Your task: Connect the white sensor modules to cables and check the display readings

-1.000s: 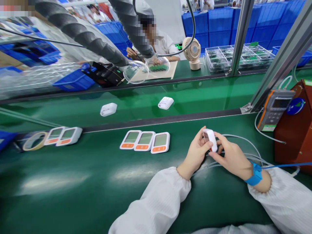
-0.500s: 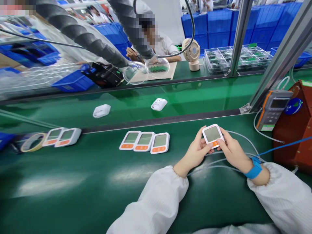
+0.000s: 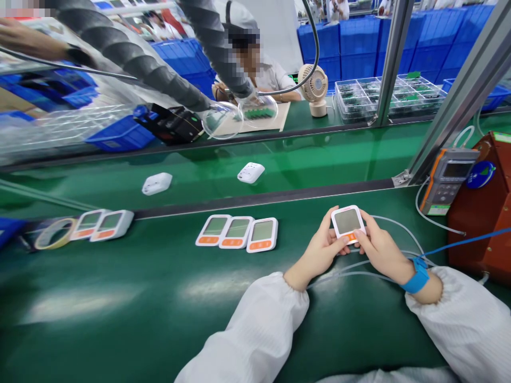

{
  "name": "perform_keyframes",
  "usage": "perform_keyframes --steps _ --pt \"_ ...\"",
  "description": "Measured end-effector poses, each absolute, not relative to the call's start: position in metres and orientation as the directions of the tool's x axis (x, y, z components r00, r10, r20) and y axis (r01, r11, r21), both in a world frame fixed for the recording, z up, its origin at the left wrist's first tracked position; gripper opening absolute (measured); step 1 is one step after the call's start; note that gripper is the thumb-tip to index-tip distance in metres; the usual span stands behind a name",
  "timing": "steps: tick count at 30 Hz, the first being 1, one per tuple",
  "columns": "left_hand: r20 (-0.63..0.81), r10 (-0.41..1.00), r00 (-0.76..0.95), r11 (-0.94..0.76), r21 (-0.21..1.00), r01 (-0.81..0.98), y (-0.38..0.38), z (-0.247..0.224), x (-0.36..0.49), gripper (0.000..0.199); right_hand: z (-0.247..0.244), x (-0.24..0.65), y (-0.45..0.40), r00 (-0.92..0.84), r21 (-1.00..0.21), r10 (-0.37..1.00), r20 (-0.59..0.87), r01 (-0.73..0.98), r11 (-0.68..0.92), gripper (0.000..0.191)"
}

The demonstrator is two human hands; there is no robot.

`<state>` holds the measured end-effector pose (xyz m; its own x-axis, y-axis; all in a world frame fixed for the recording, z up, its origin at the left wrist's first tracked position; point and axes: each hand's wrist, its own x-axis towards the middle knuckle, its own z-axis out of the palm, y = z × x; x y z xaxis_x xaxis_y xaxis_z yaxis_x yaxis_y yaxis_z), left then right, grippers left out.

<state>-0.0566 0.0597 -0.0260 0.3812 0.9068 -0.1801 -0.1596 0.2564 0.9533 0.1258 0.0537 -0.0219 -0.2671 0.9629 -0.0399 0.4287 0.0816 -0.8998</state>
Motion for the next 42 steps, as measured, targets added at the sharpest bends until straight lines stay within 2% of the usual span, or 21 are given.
perform_keyframes --steps 20,42 --pt "-0.177 0.908 0.380 0.253 0.954 -0.159 0.0600 -0.0279 -0.0566 0.094 -0.0212 0.1255 0.0539 -0.264 -0.895 0.960 -0.092 0.444 0.036 0.059" --pt "-0.184 0.907 0.379 0.265 0.948 -0.174 0.0597 -0.0285 -0.0562 0.096 -0.0211 0.1258 0.0544 -0.268 -0.895 0.959 -0.088 0.444 0.042 0.061"
